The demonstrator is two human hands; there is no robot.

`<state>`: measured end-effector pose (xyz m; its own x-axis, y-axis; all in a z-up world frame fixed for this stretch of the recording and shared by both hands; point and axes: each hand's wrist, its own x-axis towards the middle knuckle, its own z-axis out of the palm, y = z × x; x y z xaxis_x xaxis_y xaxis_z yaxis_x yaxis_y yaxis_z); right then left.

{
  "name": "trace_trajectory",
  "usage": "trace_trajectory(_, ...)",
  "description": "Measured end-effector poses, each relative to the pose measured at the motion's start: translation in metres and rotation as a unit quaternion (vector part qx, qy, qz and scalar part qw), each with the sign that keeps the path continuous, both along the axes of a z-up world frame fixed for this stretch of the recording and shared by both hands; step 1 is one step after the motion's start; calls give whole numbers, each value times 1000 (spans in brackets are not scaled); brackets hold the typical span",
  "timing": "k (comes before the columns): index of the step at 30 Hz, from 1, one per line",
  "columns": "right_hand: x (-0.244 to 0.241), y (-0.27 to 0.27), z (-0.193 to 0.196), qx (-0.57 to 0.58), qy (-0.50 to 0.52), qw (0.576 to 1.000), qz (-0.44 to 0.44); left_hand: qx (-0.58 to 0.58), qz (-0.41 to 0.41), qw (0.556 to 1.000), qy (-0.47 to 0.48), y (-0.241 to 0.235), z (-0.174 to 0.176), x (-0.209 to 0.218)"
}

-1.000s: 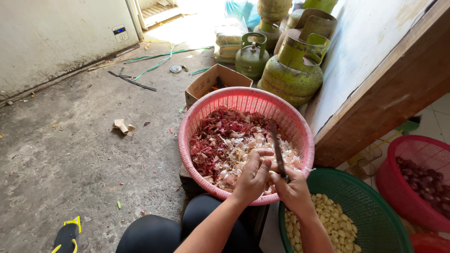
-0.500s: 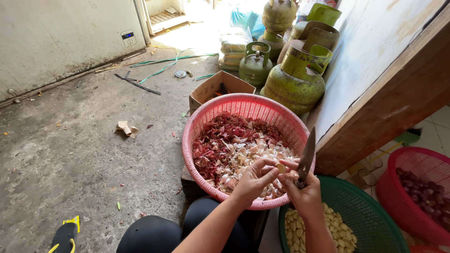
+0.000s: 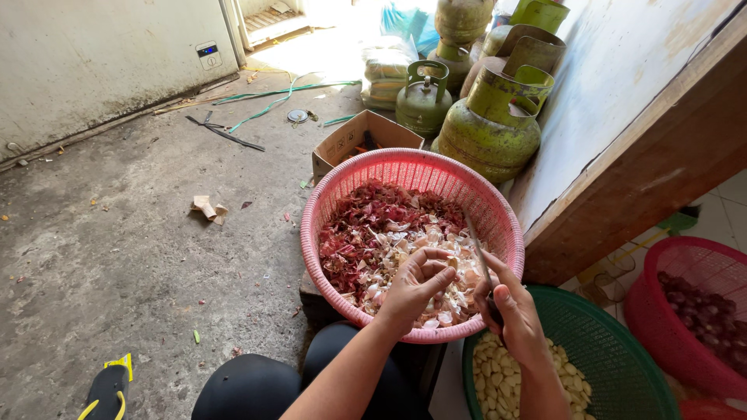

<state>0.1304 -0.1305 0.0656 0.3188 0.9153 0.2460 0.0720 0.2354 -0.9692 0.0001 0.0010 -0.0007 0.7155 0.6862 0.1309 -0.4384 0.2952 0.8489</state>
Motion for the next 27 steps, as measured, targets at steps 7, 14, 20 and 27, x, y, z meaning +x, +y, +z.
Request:
trace_trajectory(7, -5, -8, 19, -7, -261, 965, -22, 19, -12, 1000, -14, 1, -7, 1)
trace_trajectory(14, -12, -6, 33, -45, -332, 941, -50, 54, 7, 998, 26, 3, -8, -1)
trace_trajectory(20, -17, -4, 32, -53, -347, 935, -57, 5, -2, 1000, 26, 3, -9, -4)
trace_trajectory(27, -21, 1, 16, 108, -344, 932, -49, 29, 26, 998, 45, 3, -21, 1)
